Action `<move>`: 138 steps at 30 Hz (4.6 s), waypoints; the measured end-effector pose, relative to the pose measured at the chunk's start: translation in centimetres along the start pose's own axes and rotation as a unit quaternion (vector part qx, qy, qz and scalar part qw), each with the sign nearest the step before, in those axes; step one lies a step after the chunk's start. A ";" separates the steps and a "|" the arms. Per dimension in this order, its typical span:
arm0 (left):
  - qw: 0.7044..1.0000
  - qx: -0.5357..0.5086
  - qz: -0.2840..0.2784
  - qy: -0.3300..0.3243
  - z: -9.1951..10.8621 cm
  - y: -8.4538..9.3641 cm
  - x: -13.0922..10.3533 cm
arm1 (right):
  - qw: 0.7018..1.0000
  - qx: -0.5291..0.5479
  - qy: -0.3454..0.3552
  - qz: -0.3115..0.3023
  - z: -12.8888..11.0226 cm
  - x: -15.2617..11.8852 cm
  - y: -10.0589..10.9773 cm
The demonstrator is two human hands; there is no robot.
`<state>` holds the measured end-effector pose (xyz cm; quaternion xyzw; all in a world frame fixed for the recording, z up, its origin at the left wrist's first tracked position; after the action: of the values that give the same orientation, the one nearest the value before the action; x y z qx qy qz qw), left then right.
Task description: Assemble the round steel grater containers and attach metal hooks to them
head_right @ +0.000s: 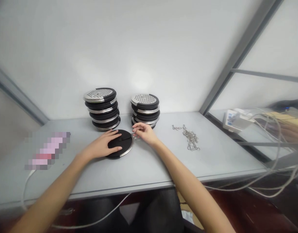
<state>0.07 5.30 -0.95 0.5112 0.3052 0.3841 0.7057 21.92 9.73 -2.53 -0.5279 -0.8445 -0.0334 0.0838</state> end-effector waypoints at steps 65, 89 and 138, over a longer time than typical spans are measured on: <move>0.972 -0.160 0.149 -0.089 2.4 -1.3 3.5 | 0.891 -0.408 0.198 -0.019 -1.4 -1.6 -2.5; 0.979 -0.141 0.112 -0.100 2.6 -1.0 2.4 | 0.876 -0.456 0.152 -0.047 -0.3 -1.9 -2.1; 0.994 -0.019 0.088 -0.067 2.3 -2.0 3.2 | 0.769 -0.621 0.135 -0.069 -0.2 -1.6 -3.7</move>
<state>4.05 6.54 -2.36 0.5474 0.2041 0.4153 0.6973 19.37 6.64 -2.50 -0.3955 -0.6538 -0.6270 -0.1516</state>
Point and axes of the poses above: each hand's wrist, its own x-axis towards the middle knuckle, its own y-axis out of the back of the hand, z = x × y, the point moved 4 cm from there along x, towards the middle knuckle, and after that the axes turned 8 degrees about -z, right-handed, at the moved point
